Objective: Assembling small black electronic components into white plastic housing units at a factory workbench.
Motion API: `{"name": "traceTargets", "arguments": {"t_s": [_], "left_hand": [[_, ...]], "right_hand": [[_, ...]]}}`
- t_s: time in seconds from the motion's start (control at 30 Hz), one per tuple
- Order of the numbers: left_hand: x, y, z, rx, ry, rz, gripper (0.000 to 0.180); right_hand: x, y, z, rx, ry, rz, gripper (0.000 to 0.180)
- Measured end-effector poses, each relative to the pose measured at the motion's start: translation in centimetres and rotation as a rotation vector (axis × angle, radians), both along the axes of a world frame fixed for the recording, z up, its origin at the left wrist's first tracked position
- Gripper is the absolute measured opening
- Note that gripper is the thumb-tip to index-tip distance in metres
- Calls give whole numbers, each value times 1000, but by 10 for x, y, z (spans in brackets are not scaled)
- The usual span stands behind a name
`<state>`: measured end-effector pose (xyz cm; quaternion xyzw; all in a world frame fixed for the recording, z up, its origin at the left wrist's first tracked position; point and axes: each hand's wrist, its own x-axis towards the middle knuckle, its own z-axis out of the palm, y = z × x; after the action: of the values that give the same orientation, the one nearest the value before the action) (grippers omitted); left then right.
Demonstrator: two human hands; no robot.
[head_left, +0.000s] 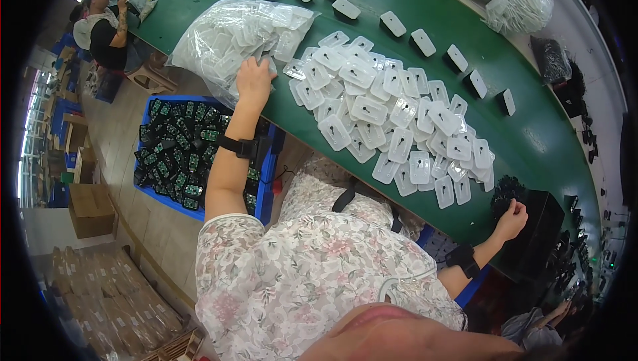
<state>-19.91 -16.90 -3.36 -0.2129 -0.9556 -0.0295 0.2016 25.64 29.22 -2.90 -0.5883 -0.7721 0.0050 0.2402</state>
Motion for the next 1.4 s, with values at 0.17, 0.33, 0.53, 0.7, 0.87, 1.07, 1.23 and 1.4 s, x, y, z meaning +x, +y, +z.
{"name": "traceTargets", "arguments": {"t_s": [0.17, 0.33, 0.53, 0.7, 0.87, 1.07, 1.23, 1.4], "left_hand": [[-11, -5, -20, -247, 197, -163, 9], [-16, 0, -18, -433, 244, -228, 8], [-30, -9, -11, -465, 312, -277, 6], [-42, -6, -7, -316, 309, -260, 3], [-48, -6, -5, 130, 195, 80, 19], [-28, -18, 6, 948, -180, 24, 21], [68, 15, 50, 952, -364, -96, 14], [162, 81, 49, 955, -868, -534, 17]], "right_hand": [[6, 10, -5, 174, 99, 74, 21], [-3, 2, 4, 141, 149, 33, 21], [-7, 2, -4, 18, 356, 36, 21], [-9, -7, -11, -27, 422, 58, 21], [-13, -19, -17, -31, 480, 105, 19], [-22, -29, -22, -149, 823, 290, 14], [-66, -93, 11, -531, 958, 484, 14], [-133, -171, 48, -965, 1012, 894, 11]]}}
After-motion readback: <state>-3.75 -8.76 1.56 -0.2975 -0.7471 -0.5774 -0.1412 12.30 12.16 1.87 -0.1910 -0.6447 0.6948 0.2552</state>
